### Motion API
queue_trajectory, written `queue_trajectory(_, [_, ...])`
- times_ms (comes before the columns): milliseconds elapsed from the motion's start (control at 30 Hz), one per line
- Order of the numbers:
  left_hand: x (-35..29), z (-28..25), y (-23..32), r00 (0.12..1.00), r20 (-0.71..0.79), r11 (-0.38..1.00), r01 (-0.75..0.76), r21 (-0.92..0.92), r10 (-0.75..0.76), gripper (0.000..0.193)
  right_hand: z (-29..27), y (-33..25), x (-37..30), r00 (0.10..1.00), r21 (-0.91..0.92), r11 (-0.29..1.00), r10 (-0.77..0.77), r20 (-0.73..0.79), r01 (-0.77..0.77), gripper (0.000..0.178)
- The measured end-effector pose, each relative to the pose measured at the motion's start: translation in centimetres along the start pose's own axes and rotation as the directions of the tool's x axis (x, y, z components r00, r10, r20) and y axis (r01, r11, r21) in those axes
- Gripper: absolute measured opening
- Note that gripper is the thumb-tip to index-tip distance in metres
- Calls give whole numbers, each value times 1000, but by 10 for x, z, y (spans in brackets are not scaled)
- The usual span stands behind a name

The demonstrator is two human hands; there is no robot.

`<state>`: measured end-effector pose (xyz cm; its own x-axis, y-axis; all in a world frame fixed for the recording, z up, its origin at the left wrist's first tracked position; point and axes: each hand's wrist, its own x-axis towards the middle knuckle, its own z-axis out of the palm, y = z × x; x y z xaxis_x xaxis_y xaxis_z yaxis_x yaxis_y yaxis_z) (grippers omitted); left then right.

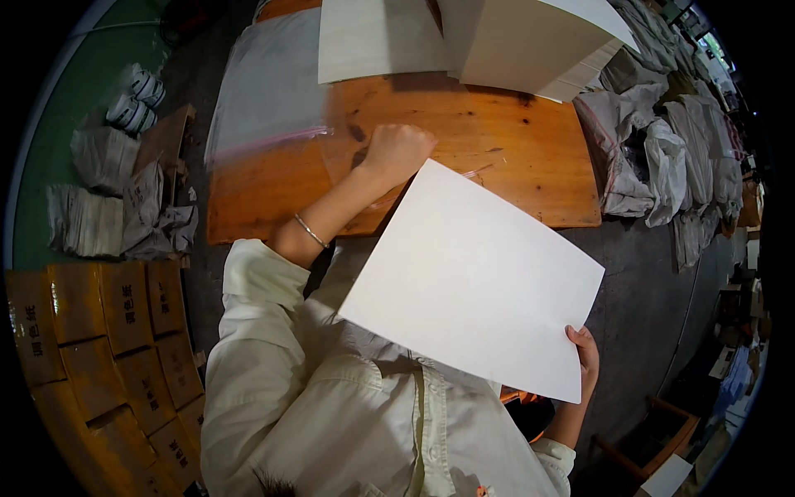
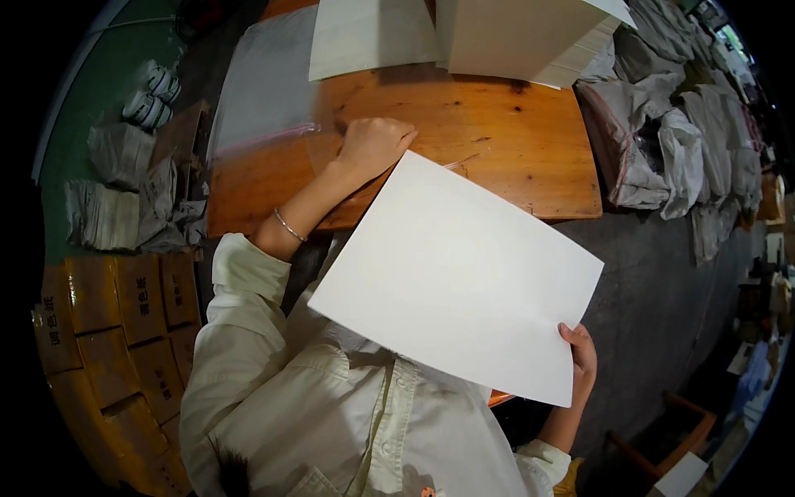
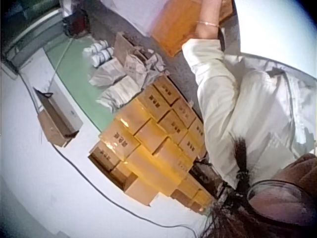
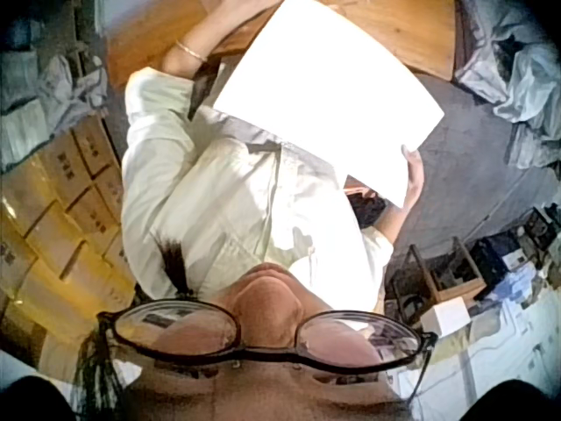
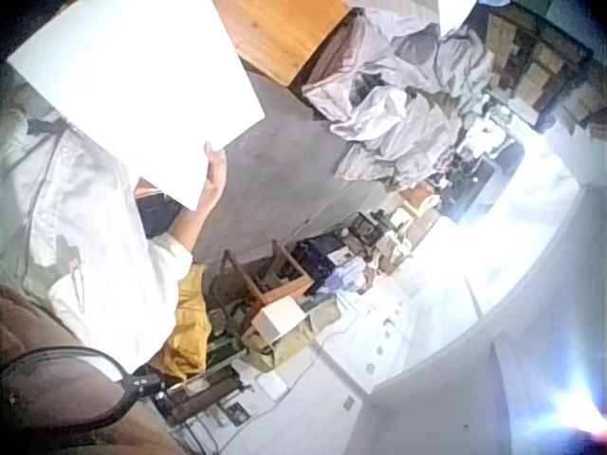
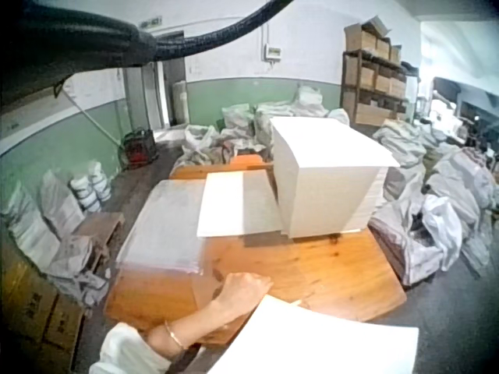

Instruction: The person picks up white sheets of paper from a stack on a wooden table, folds them in half, and places them into clear plastic bags. They repeat this process for several sheets, stacking the folded papers inside the bags.

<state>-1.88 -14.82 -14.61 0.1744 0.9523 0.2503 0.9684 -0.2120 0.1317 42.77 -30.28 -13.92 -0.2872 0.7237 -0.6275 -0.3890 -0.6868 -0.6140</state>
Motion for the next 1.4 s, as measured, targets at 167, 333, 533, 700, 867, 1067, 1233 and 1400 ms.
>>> queue_trajectory(167, [-24, -7, -1, 990, -140, 985, -11, -173, -14, 17, 0, 1, 11, 993, -81, 995, -61, -98, 54, 37])
queue_trajectory(333, [-63, -10, -24, 959, -272, 980, 25, -198, -80, 17, 12, 20, 16, 979, -81, 991, -120, -165, 108, 41])
queue_trajectory(533, [-107, -30, -36, 962, -110, 933, 208, -293, -249, 22, 30, 58, 19, 980, 43, 995, -80, -182, 89, 47])
queue_trajectory(700, [-115, -39, -30, 951, -103, 933, 258, -250, -290, 21, 53, 74, 10, 961, 50, 983, -164, -223, 179, 40])
queue_trajectory(867, [-120, -28, -28, 947, -194, 960, 225, -169, -256, 20, 57, 75, 0, 966, 29, 988, -142, -214, 152, 35])
queue_trajectory(1067, [-125, -23, -22, 942, -222, 965, 228, -128, -252, 21, 80, 87, -3, 955, 31, 986, -148, -257, 161, 32])
queue_trajectory(1233, [-127, -28, -15, 914, -304, 962, 238, -134, -269, 36, 104, 98, 3, 966, 122, 982, -112, -233, 143, 28])
queue_trajectory(1400, [-136, -32, -15, 770, -71, 662, 493, -564, -634, 53, 107, 113, 24, 992, 276, 954, -95, -89, 116, 38])
